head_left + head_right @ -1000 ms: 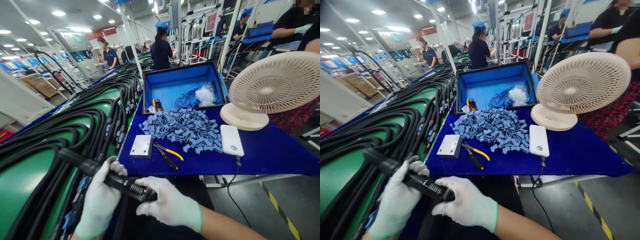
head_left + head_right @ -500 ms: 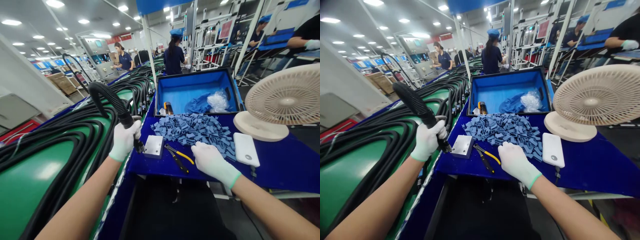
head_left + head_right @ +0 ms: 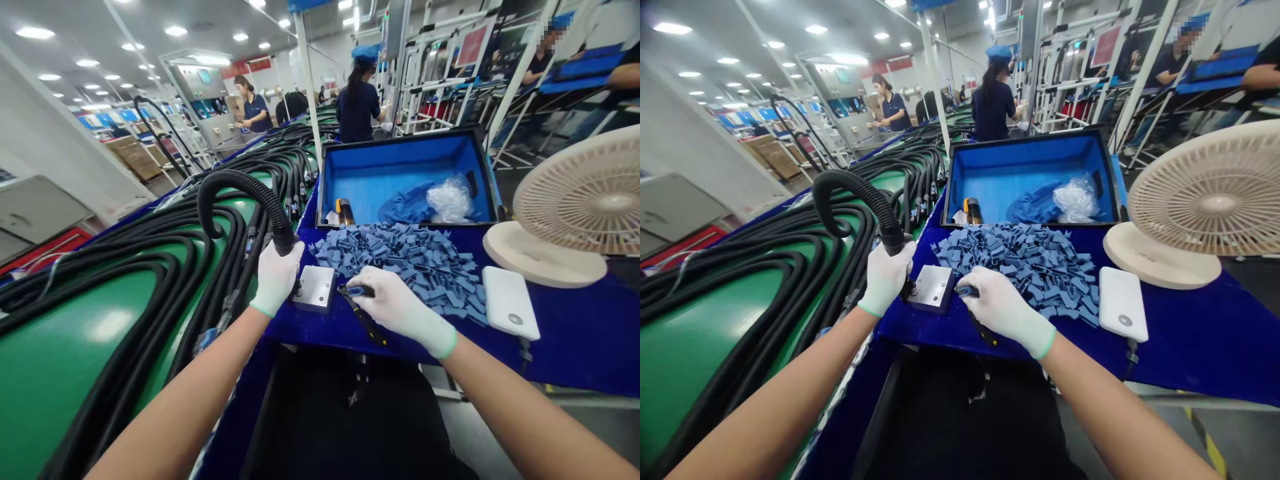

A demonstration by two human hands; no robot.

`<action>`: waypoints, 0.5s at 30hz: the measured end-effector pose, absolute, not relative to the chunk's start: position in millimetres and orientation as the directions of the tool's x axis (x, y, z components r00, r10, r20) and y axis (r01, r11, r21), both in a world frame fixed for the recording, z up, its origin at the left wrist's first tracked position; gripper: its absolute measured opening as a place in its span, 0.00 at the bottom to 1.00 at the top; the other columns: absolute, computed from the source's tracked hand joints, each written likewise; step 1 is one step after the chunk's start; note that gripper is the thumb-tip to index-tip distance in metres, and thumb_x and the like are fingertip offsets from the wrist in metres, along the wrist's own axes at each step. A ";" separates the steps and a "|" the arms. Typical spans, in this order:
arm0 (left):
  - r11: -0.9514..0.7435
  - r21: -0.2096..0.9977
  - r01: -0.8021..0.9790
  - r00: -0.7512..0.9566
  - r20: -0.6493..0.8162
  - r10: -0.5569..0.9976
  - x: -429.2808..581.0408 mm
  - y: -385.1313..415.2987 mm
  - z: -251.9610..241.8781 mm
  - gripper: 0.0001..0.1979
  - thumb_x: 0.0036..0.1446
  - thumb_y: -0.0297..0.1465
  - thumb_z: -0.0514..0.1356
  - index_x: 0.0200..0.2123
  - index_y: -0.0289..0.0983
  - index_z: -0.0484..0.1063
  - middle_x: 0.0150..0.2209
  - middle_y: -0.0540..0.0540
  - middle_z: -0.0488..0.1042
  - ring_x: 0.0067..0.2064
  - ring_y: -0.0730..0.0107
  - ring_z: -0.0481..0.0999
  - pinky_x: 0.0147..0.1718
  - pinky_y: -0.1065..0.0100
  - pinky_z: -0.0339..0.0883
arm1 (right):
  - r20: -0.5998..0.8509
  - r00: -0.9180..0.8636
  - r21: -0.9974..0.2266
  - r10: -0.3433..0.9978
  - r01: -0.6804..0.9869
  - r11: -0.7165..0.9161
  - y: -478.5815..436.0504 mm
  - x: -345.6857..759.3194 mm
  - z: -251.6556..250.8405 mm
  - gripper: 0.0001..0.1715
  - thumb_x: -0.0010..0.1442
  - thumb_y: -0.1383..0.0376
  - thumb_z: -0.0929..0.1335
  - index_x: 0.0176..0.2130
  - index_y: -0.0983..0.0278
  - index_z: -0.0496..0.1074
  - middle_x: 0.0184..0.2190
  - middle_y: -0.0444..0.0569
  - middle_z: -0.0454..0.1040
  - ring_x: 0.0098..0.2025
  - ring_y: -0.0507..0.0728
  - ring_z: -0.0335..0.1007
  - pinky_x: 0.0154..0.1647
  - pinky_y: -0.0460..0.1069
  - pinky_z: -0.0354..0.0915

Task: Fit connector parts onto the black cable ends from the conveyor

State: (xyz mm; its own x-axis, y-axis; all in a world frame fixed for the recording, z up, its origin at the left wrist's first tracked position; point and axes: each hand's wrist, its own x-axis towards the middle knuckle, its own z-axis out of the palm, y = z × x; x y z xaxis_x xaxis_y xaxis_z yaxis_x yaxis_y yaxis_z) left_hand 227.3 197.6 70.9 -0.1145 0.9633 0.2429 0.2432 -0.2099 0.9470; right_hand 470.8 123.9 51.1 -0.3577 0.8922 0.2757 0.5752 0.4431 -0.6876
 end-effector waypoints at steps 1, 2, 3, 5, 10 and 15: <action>-0.214 0.943 0.254 -0.105 0.247 0.963 227.1 197.8 71.8 0.17 0.55 0.39 0.66 0.44 0.35 0.74 0.21 0.53 0.68 0.23 0.70 0.67 0.26 0.68 0.61 | 0.283 -0.397 -0.707 0.873 0.529 0.469 132.1 459.5 52.3 0.12 0.62 0.69 0.69 0.46 0.62 0.79 0.41 0.50 0.76 0.43 0.57 0.73 0.47 0.51 0.65; -0.222 0.939 0.263 -0.087 0.252 0.964 226.4 198.1 73.3 0.16 0.55 0.39 0.66 0.43 0.34 0.74 0.21 0.53 0.69 0.23 0.70 0.67 0.26 0.68 0.61 | 0.282 -0.435 -0.725 0.855 0.487 0.487 140.7 448.1 53.4 0.11 0.62 0.69 0.69 0.44 0.62 0.79 0.39 0.49 0.76 0.41 0.56 0.72 0.46 0.50 0.65; -0.233 0.934 0.271 -0.066 0.259 0.964 225.1 198.3 75.0 0.16 0.56 0.39 0.66 0.43 0.34 0.74 0.21 0.53 0.69 0.23 0.69 0.68 0.27 0.67 0.62 | 0.274 -0.468 -0.742 0.840 0.453 0.494 149.3 436.9 54.4 0.09 0.62 0.68 0.69 0.42 0.63 0.79 0.37 0.48 0.75 0.40 0.56 0.71 0.44 0.49 0.64; -0.248 0.926 0.284 -0.026 0.267 0.963 221.8 199.2 78.4 0.16 0.55 0.39 0.66 0.42 0.34 0.75 0.22 0.51 0.72 0.26 0.67 0.71 0.31 0.66 0.65 | 0.254 -0.500 -0.754 0.828 0.433 0.493 166.3 416.1 55.6 0.06 0.63 0.66 0.69 0.37 0.64 0.77 0.34 0.46 0.74 0.37 0.54 0.69 0.40 0.48 0.61; -0.263 0.925 0.275 0.015 0.270 0.963 216.4 203.3 78.8 0.17 0.54 0.38 0.67 0.43 0.33 0.75 0.30 0.47 0.76 0.33 0.64 0.75 0.38 0.64 0.68 | 0.213 -0.513 -0.732 0.831 0.479 0.484 199.6 380.2 52.0 0.14 0.61 0.61 0.70 0.27 0.65 0.70 0.25 0.44 0.67 0.29 0.52 0.60 0.33 0.48 0.54; -0.243 0.943 0.226 0.014 0.247 0.969 216.8 202.4 76.3 0.18 0.54 0.38 0.67 0.44 0.33 0.75 0.29 0.48 0.74 0.32 0.66 0.73 0.37 0.65 0.68 | 0.111 -0.555 -0.794 0.825 0.449 0.409 213.9 370.4 43.0 0.20 0.58 0.54 0.72 0.25 0.66 0.72 0.21 0.41 0.65 0.25 0.50 0.57 0.27 0.47 0.53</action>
State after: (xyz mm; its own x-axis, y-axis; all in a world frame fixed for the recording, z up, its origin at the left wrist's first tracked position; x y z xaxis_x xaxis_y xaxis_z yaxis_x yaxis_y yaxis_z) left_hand 216.8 202.4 76.3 0.0140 0.9690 0.2467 0.2263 -0.2434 0.9432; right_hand 370.4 213.9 43.0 -0.5546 0.8247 0.1110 0.4493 0.4091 -0.7942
